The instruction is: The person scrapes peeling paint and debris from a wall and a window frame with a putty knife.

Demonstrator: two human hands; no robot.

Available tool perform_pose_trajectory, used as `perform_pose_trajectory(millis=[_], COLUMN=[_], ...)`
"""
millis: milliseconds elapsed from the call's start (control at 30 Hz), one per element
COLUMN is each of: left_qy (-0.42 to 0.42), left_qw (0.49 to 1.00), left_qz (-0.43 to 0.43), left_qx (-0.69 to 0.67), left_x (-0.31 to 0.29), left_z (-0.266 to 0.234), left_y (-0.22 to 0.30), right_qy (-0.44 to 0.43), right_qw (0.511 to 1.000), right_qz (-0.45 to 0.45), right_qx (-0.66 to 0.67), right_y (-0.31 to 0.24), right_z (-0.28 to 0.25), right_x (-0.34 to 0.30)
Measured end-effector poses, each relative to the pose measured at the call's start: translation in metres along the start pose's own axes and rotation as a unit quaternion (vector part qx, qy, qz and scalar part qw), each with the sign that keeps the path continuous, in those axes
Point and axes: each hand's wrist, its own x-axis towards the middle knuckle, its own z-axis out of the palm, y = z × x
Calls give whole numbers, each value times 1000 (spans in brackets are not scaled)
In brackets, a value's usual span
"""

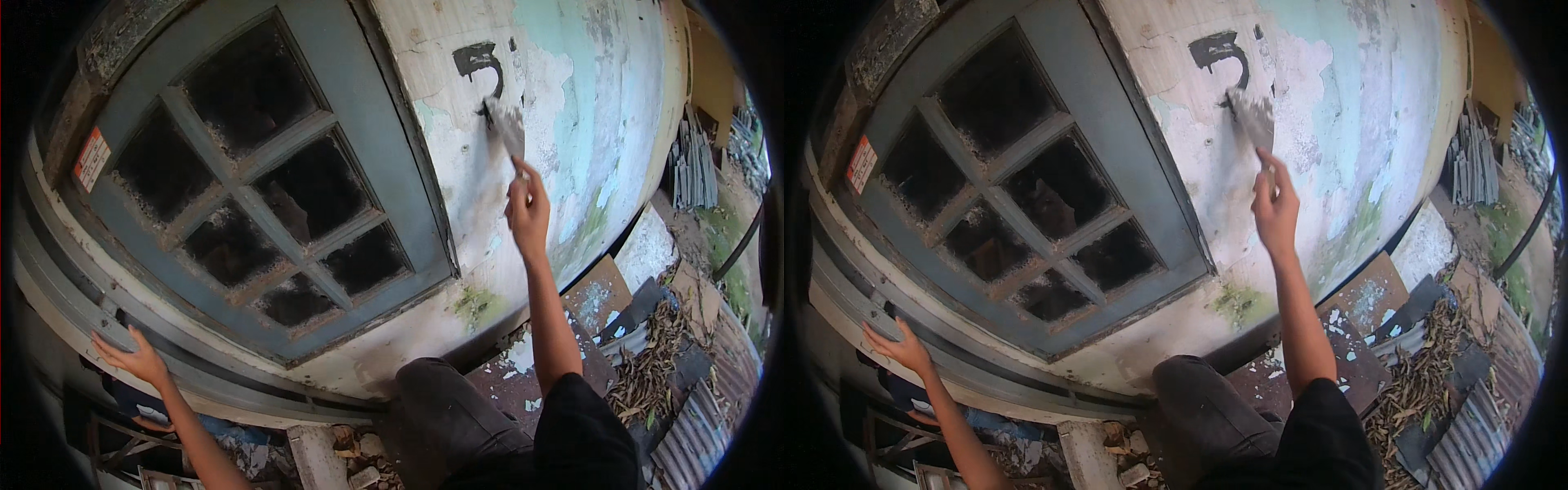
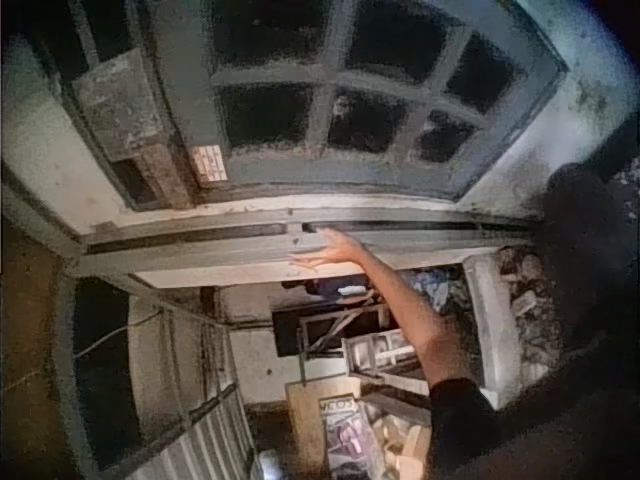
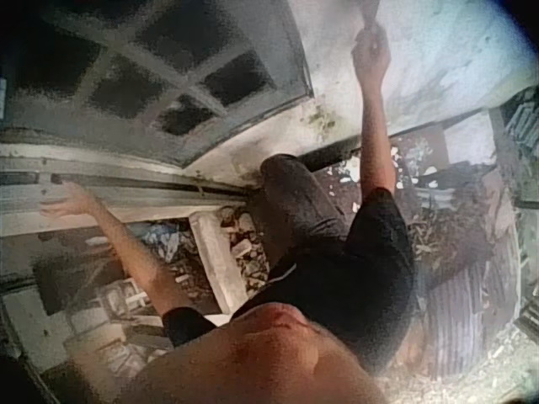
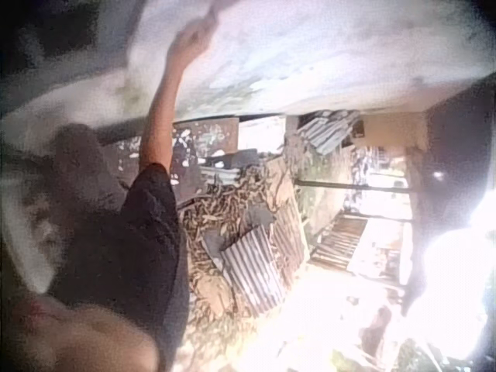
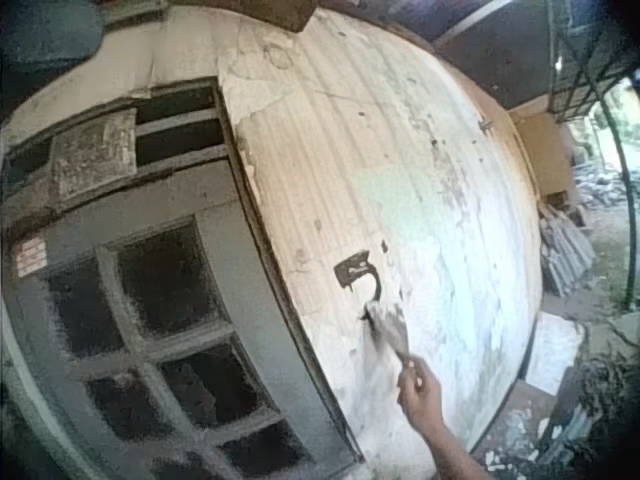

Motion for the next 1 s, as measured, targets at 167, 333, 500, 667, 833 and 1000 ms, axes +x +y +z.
perform_pose_trajectory(millis=[167,333,500,667,833,1000], left_qy=[-7,-10,-4,-7,7,-1], left_qw=[1000,1000,1000,1000,1000,1000], left_qz=[-5,-16,-11,-6,-5,-17], left_qx=[6,10,11,-5,0,-8], left_x=[0,0,2,0,1,2], left_z=[0,0,0,-1,-1,-2], left_y=[-1,1,3,5,6,6], right_qy=[51,190,126,-82,-58,-47], right_qw=[993,934,963,993,998,998], right_qz=[2,53,206,76,22,-17], right_qx=[103,299,117,32,-18,-44], right_y=[-30,-25,7,16,-7,-45], right_z=[-20,-49,-37,2,52,72], right_x=[57,29,-77,-109,-87,-55])
